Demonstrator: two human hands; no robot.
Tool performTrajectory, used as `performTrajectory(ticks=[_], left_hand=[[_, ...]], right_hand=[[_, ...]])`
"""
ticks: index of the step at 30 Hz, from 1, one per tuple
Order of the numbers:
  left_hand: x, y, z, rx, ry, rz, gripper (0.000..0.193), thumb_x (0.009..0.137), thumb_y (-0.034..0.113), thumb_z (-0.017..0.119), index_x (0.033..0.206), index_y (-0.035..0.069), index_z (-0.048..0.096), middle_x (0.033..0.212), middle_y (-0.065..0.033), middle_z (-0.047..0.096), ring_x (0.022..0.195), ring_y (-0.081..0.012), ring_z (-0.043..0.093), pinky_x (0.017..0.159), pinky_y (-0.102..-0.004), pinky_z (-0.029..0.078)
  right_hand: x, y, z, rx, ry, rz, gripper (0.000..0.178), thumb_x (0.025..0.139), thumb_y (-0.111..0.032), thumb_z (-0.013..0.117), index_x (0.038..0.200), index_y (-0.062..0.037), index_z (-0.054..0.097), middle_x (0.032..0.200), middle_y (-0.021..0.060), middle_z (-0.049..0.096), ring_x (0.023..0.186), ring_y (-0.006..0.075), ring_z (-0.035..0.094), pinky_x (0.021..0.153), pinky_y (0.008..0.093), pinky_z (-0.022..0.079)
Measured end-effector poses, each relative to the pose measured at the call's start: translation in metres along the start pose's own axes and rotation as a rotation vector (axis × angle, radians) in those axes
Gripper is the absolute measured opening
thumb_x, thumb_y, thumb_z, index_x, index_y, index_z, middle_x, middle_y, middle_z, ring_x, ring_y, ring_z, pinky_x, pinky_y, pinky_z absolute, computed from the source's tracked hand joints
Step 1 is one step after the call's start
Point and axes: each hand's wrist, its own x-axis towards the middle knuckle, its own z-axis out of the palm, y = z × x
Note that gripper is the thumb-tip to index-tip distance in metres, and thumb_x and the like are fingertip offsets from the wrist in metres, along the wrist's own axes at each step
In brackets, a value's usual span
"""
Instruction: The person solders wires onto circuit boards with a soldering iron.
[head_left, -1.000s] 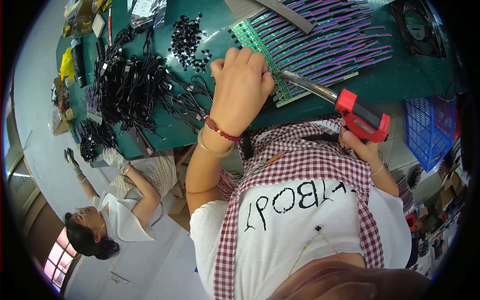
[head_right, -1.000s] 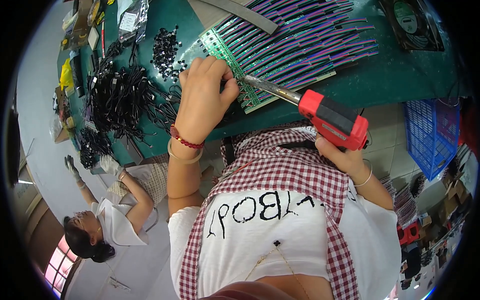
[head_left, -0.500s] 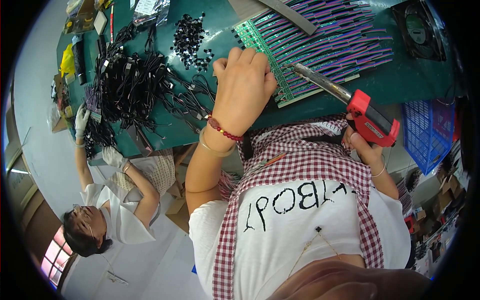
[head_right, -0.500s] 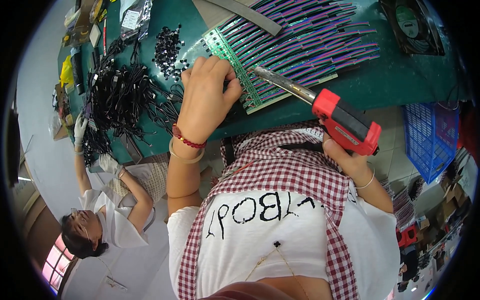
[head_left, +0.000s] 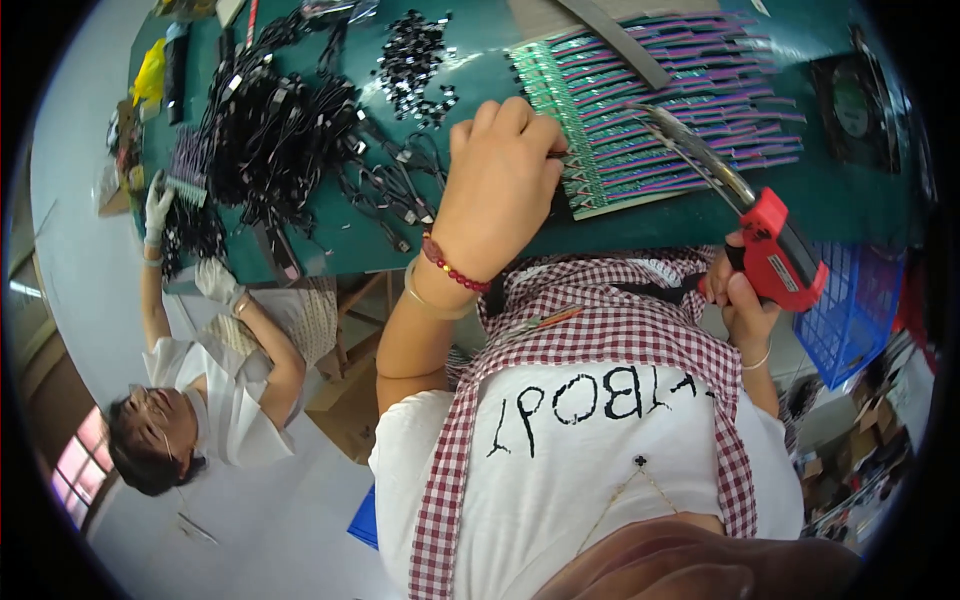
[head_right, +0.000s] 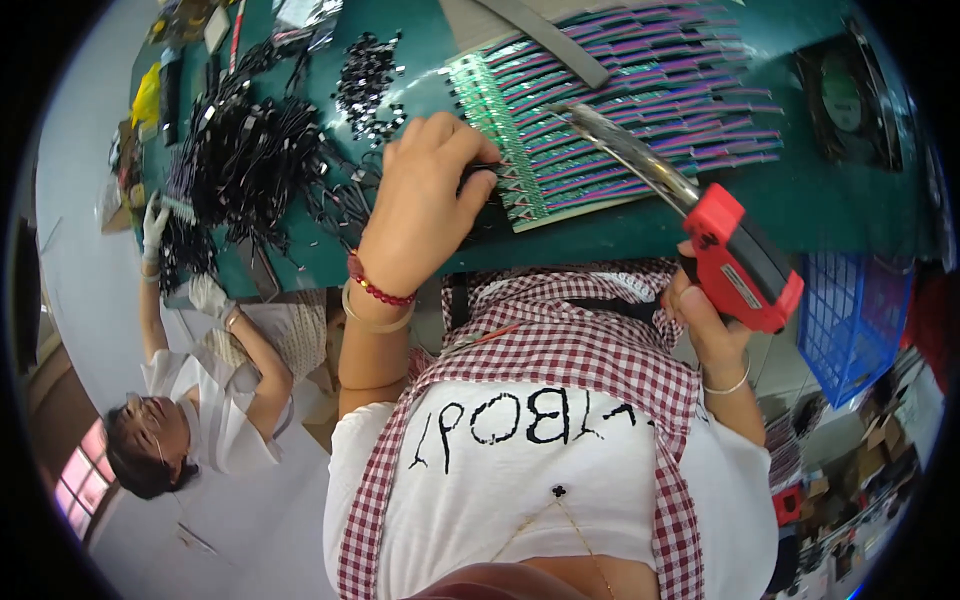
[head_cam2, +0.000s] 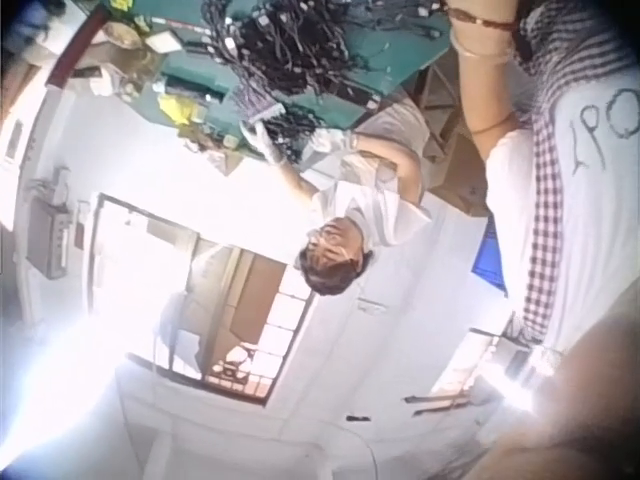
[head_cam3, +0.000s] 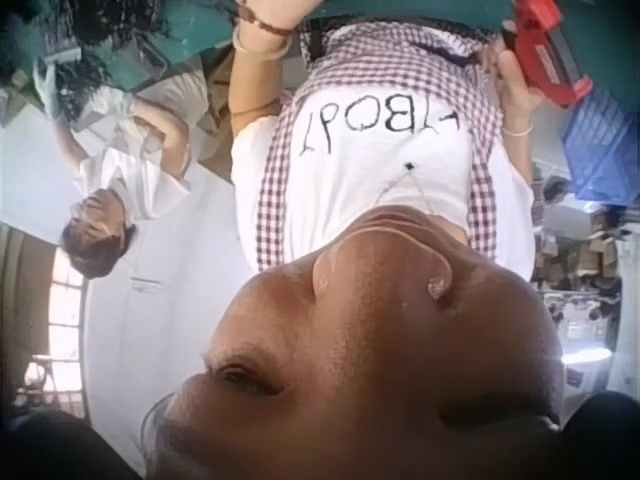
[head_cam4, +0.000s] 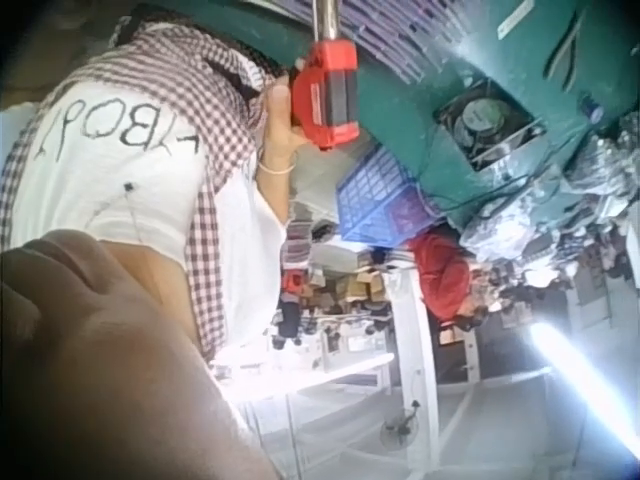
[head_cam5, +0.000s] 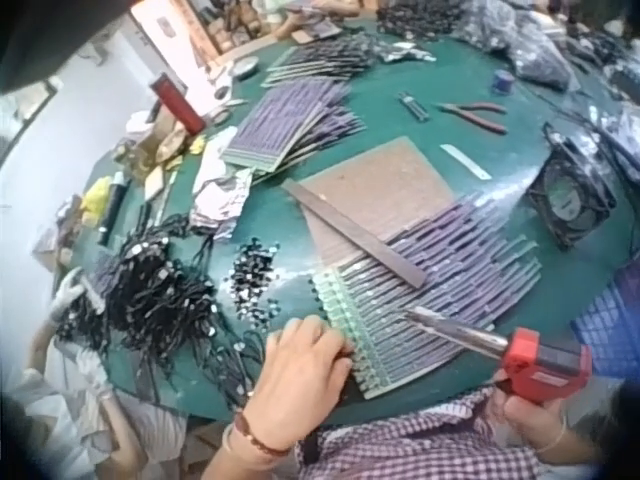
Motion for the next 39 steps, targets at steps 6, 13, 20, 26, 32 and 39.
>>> performTrajectory(ticks=[6, 13, 20, 26, 32, 39], left_hand=[[-0.049, -0.058, -0.022, 0.052, 0.2, -0.37, 0.026, 0.074, 0.007, 0.064, 0.098, 0.004, 0.054, 0.094, -0.013, 0.057, 0.089, -0.029, 0.056, 0.077, -0.0385, 0.045], [-0.063, -0.063, -0.003, 0.274, 0.277, -0.289, 0.018, 0.076, 0.007, 0.065, 0.092, 0.008, 0.058, 0.09, -0.0079, 0.053, 0.083, -0.0271, 0.055, 0.065, -0.0347, 0.045], [-0.068, -0.069, -0.018, 0.116, 0.056, -0.029, 0.017, 0.071, 0.003, 0.065, 0.084, 0.011, 0.058, 0.097, -0.0015, 0.053, 0.099, -0.0229, 0.049, 0.084, -0.0364, 0.036], [-0.048, -0.092, -0.032, -0.198, 0.337, 0.144, 0.012, 0.076, 0.002, 0.06, 0.086, 0.007, 0.06, 0.091, -0.003, 0.062, 0.093, -0.0205, 0.056, 0.085, -0.0326, 0.04], [-0.009, -0.042, -0.043, -1.052, 0.433, -0.225, 0.009, 0.082, 0.002, 0.053, 0.084, -0.003, 0.06, 0.07, -0.005, 0.063, 0.06, -0.0072, 0.057, 0.056, -0.0209, 0.046], [0.005, 0.004, -0.016, -0.834, 0.432, -0.17, 0.009, 0.081, 0.007, 0.063, 0.083, -0.002, 0.061, 0.064, -0.0022, 0.06, 0.056, -0.0044, 0.053, 0.052, -0.0201, 0.043]], right_hand=[[0.008, -0.009, -0.002, 0.063, 0.031, -0.094, 0.04, 0.085, -0.016, 0.058, 0.114, 0.0053, 0.042, 0.066, 0.0058, 0.046, 0.049, 0.009, 0.04, 0.044, 0.0237, 0.037], [0.029, -0.021, 0.008, 0.081, -0.032, -0.132, 0.039, 0.086, -0.016, 0.054, 0.116, 0.0051, 0.039, 0.066, 0.006, 0.046, 0.05, 0.0091, 0.039, 0.045, 0.0236, 0.037], [0.041, -0.025, 0.015, 0.155, -0.092, -0.162, 0.037, 0.089, -0.015, 0.049, 0.119, 0.0045, 0.039, 0.068, 0.0061, 0.045, 0.051, 0.0098, 0.04, 0.046, 0.0239, 0.037], [0.071, -0.059, 0.039, 0.236, -0.12, -0.287, 0.039, 0.093, -0.014, 0.046, 0.124, 0.0054, 0.038, 0.073, 0.006, 0.044, 0.055, 0.009, 0.04, 0.05, 0.0225, 0.037], [0.102, -0.091, 0.055, 0.089, 0.021, -0.297, 0.036, 0.09, -0.005, 0.051, 0.123, 0.0055, 0.042, 0.087, 0.0083, 0.053, 0.065, 0.0094, 0.046, 0.058, 0.0236, 0.038], [0.109, -0.062, 0.107, -0.294, -0.09, -0.239, 0.044, 0.076, 0.0, 0.063, 0.117, 0.005, 0.048, 0.095, 0.0127, 0.063, 0.084, 0.0174, 0.061, 0.072, 0.0254, 0.049]])
